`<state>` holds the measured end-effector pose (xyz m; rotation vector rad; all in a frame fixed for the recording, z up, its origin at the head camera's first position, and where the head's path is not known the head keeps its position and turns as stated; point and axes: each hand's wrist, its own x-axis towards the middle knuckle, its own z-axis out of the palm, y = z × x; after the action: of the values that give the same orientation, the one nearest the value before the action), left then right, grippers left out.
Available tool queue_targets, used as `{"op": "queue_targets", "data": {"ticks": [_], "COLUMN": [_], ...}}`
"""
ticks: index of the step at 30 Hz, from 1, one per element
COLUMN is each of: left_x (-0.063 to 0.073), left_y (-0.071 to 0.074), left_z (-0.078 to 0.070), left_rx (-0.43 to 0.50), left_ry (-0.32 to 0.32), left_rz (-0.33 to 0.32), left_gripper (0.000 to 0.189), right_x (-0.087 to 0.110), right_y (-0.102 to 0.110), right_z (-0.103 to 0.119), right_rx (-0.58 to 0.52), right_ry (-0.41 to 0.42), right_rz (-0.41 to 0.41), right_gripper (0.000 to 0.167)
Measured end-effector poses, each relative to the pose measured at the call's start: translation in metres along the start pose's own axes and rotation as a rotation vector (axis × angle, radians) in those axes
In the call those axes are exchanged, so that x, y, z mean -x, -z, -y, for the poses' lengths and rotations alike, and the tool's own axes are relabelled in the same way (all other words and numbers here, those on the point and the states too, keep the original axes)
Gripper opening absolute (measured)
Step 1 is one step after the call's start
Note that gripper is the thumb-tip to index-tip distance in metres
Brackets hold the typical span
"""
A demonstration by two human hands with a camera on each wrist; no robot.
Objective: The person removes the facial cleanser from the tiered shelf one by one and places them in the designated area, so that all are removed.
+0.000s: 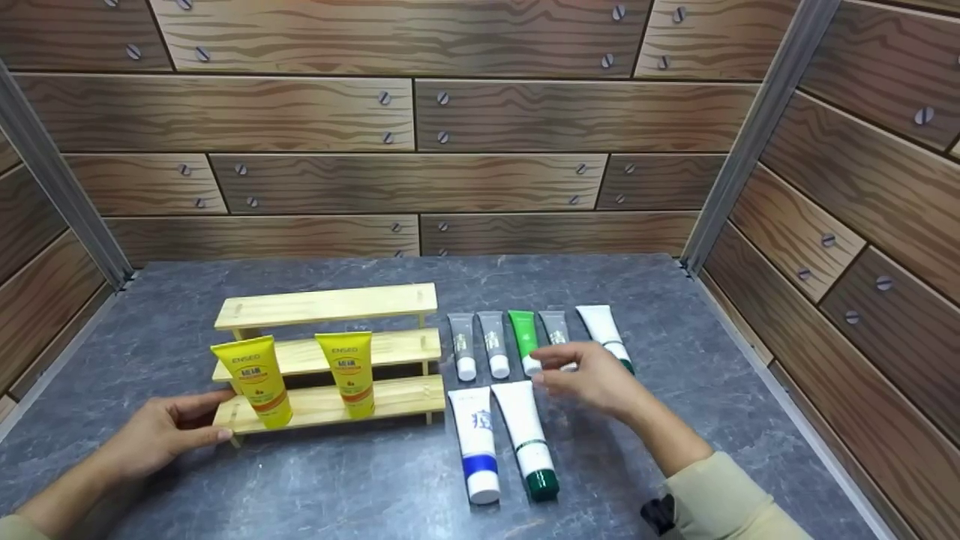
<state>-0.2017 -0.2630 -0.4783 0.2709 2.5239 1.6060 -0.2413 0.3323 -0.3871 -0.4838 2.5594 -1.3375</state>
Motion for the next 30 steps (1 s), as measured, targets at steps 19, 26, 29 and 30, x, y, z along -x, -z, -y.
{"op": "queue_targets", "data": {"ticks": [19,26,29,30], "left_x": [0.0,0.0,0.001,0.001], "left_y": [0.0,-0.001,-0.001,-0.001], "left_z": [-0.005,-0.005,-0.005,-0.005], "left_rx": [-0.024,-0.026,-0.018,-0.016], "left_ry": [0.009,0.008,0.008,0.007], "left_rz": [-0.006,-0.014,-0.011,-0.01], "left_gripper": [0.068,0.069,0.069,0.069], "right_x": [-0.026,-0.039,-0.043,-0.045], "right_y": [-0.026,-0.054,-0.066,-0.07], "right_z": [0.104,0.122,0.127,0.128], "right_rx": [-0.061,-0.111,-0.11,-0.112], "right_ry": [0.31,0.399,0.421,0.431], "right_rz": [0.036,0.084,0.098,0.104], "right_gripper": [0.04,0.043,0.042,0.042]}}
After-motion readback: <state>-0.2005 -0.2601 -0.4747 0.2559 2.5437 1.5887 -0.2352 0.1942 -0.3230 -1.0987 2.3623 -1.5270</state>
